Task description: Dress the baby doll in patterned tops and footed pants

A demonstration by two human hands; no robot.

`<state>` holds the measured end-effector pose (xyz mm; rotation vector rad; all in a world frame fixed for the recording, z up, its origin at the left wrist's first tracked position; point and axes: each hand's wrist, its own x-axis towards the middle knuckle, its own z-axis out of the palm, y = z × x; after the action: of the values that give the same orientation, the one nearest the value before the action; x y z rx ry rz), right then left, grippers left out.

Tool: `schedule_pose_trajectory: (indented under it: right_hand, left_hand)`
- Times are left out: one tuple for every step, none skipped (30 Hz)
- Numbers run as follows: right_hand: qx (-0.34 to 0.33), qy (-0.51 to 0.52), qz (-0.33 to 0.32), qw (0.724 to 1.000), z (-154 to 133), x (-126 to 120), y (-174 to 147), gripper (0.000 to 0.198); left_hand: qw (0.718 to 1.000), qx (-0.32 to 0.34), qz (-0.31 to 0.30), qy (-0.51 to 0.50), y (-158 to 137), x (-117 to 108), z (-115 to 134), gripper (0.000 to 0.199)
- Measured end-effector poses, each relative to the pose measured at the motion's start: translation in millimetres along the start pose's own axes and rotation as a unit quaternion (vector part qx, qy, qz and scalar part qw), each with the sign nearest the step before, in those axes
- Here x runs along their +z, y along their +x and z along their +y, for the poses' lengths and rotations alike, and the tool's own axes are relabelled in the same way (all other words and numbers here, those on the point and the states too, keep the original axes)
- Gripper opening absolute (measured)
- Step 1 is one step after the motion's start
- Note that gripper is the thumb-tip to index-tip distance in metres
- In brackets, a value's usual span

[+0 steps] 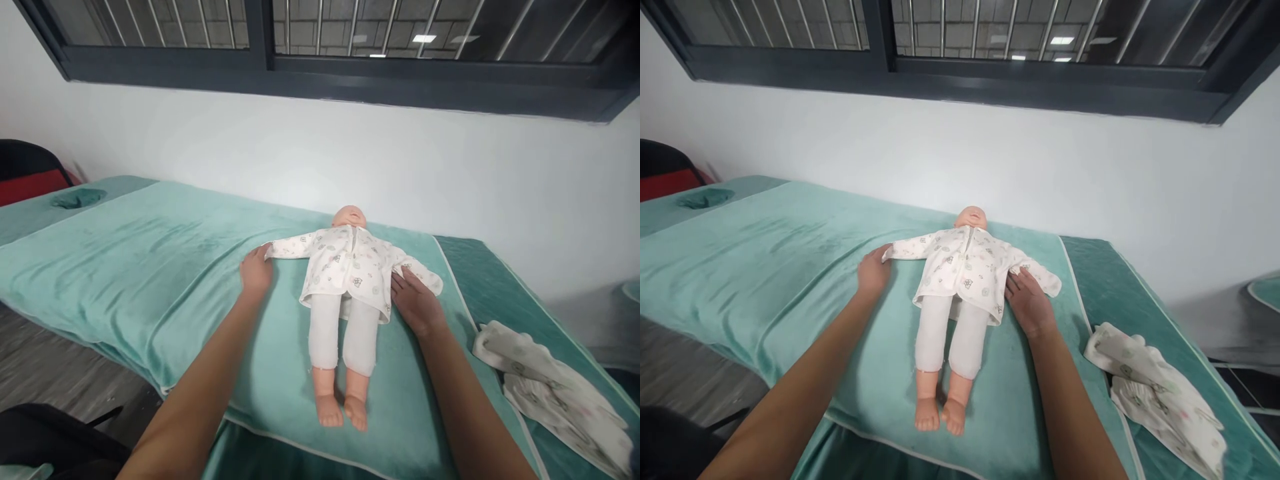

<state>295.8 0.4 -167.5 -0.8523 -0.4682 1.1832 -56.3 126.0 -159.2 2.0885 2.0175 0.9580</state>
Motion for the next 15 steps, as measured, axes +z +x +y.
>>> schedule_pose_trajectory:
  right_hand:
    - [-0.008,-0.003,0.010,1.000,-2,-2,-2,0.022]
    - [-0.020,-0.006,0.020,1.000,-4,-4,-5,0.021]
    - [-0.034,-0.008,0.030,0.999,-6,-6,-9,0.021]
    - [-0.047,-0.011,0.040,0.998,-9,-8,-13,0.022]
    - [-0.059,-0.016,0.049,0.997,-11,-11,-17,0.024]
    - [-0.070,-0.025,0.061,0.995,-14,-13,-21,0.026]
    - [-0.080,-0.036,0.075,0.993,-17,-16,-25,0.029]
    - [-0.091,-0.047,0.091,0.991,-19,-19,-29,0.033]
    - [-0.102,-0.057,0.107,0.987,-21,-22,-32,0.036]
    - [-0.115,-0.065,0.122,0.984,-22,-26,-35,0.039]
    - [-0.128,-0.071,0.137,0.980,-22,-31,-36,0.042]
    - [-0.141,-0.079,0.151,0.975,-22,-35,-36,0.044]
    - [-0.155,-0.095,0.168,0.969,-22,-40,-35,0.046]
    - [-0.172,-0.131,0.196,0.957,-22,-46,-32,0.048]
    - [-0.188,-0.180,0.230,0.938,-22,-51,-28,0.049]
  left_hand:
    - [1.000,0.009,-0.007,0.021,3,0,-1,0.051]
    - [0.999,0.015,-0.013,0.038,6,1,-2,0.052]
    - [0.999,0.018,-0.017,0.048,9,1,-2,0.053]
    - [0.998,0.017,-0.017,0.052,11,1,-3,0.054]
    - [0.998,0.014,-0.015,0.051,14,1,-5,0.054]
    - [0.999,0.007,-0.010,0.047,16,2,-6,0.053]
    - [0.999,-0.002,-0.003,0.041,18,2,-8,0.052]
    - [0.999,-0.012,0.005,0.035,20,2,-10,0.050]
    - [0.999,-0.020,0.011,0.030,21,2,-12,0.049]
    - [0.999,-0.027,0.016,0.026,22,2,-13,0.049]
    - [0.999,-0.033,0.020,0.022,22,3,-14,0.049]
    - [0.999,-0.035,0.019,0.020,22,3,-15,0.049]
    - [0.999,-0.034,0.014,0.020,22,3,-15,0.050]
    - [0.999,-0.031,0.007,0.021,22,3,-15,0.051]
    - [0.999,-0.030,0.000,0.023,22,2,-14,0.053]
